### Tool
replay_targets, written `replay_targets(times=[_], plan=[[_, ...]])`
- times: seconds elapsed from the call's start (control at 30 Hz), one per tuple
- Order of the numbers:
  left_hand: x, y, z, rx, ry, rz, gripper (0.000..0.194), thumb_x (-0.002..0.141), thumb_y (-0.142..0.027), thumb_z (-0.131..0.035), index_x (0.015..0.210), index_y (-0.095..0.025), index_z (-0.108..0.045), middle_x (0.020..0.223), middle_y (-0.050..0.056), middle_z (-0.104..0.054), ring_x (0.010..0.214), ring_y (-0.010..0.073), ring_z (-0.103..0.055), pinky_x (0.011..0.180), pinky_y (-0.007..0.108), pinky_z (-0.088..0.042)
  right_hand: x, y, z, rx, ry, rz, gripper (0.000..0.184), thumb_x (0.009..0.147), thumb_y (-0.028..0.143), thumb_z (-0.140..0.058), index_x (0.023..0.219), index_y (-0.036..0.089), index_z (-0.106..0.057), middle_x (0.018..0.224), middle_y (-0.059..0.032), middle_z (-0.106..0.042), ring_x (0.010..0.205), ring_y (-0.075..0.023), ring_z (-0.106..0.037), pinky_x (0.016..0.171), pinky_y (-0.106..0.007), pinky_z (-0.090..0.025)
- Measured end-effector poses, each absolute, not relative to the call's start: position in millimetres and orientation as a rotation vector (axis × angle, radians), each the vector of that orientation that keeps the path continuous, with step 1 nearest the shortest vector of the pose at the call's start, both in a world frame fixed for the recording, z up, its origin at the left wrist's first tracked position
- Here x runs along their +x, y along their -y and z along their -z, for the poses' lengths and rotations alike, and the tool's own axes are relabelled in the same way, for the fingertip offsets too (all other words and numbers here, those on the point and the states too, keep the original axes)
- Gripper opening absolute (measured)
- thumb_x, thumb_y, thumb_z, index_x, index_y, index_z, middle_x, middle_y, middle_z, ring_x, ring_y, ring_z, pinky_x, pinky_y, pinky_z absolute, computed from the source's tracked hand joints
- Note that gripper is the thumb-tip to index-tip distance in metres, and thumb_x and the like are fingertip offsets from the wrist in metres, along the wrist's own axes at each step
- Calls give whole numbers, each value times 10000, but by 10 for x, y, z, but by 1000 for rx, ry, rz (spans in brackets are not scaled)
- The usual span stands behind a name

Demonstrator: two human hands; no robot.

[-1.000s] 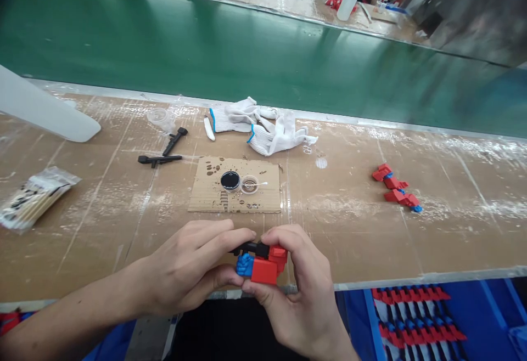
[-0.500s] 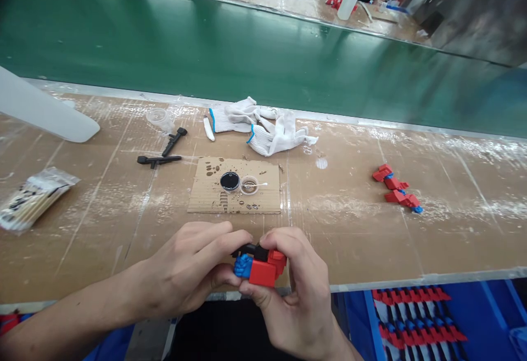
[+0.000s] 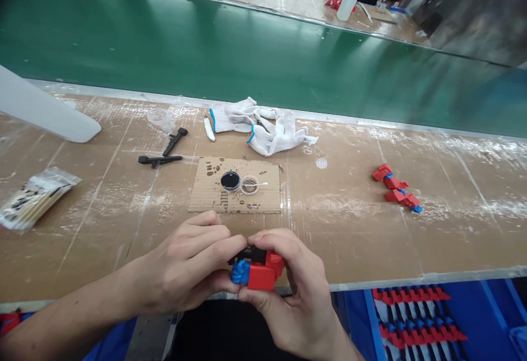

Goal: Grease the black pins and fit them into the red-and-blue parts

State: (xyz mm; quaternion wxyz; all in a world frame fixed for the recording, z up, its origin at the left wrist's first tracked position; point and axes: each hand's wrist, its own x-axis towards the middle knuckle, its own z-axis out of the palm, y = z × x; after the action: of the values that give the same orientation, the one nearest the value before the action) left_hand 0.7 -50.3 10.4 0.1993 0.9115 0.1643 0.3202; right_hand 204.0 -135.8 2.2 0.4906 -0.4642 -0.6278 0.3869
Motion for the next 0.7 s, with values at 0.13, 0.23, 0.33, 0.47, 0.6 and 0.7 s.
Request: replay_targets(times=[0.13, 0.23, 0.33, 0.47, 0.6, 0.7], plan=[[15, 503, -99, 2568, -418, -906, 412, 1106, -395, -299, 1012, -96, -567, 683, -14, -544, 573, 124, -424, 616, 311, -348, 2006, 1376, -54, -1158, 1507, -951, 449, 840, 237, -800, 1247, 273, -611, 1129, -21, -661, 1007, -148, -643, 829, -210, -573], [27, 509, -101, 2546, -394, -898, 416, 1109, -377, -278, 974, -106, -564, 674, -15, -543, 569, 124, -421, 613, 315, -351, 1984, 1380, -87, -1170, 1504, -911, 416, 835, 323, -812, 1204, 266, -628, 1047, -17, -669, 960, -153, -651, 772, -216, -573], [36, 520, -100, 2506, -394, -898, 428, 1107, -386, -282, 963, -106, -572, 670, -10, -551, 559, 124, -441, 595, 315, -363, 2016, 1348, -97, -1169, 1514, -927, 397, 832, 337, -814, 1176, 257, -632, 1016, -21, -673, 943, -161, -662, 745, -229, -576], [26, 530, -90, 2447, -457, -971, 345, 1072, -369, -449, 1095, -65, -610, 735, 27, -627, 607, 133, -559, 604, 295, -440, 2117, 1274, -77, -1107, 1618, -865, 432, 814, 269, -830, 1199, 239, -639, 1100, -48, -682, 1027, -186, -659, 852, -274, -588], [15, 540, -85, 2077, -461, -1110, 328, 919, -293, -745, 1189, -131, -654, 936, 90, -742, 804, 165, -712, 693, 248, -567, 2107, 1241, -59, -1043, 1577, -790, 463, 805, 257, -840, 1226, 240, -648, 1099, -52, -688, 1038, -191, -650, 854, -289, -592], [36, 551, -80, 1673, -403, -1104, 416, 746, -282, -904, 1096, -172, -709, 933, 78, -771, 800, 168, -747, 711, 225, -609, 1998, 1236, -47, -937, 1467, -800, 496, 799, 270, -846, 1246, 247, -632, 1035, -44, -712, 961, -192, -666, 817, -317, -603]])
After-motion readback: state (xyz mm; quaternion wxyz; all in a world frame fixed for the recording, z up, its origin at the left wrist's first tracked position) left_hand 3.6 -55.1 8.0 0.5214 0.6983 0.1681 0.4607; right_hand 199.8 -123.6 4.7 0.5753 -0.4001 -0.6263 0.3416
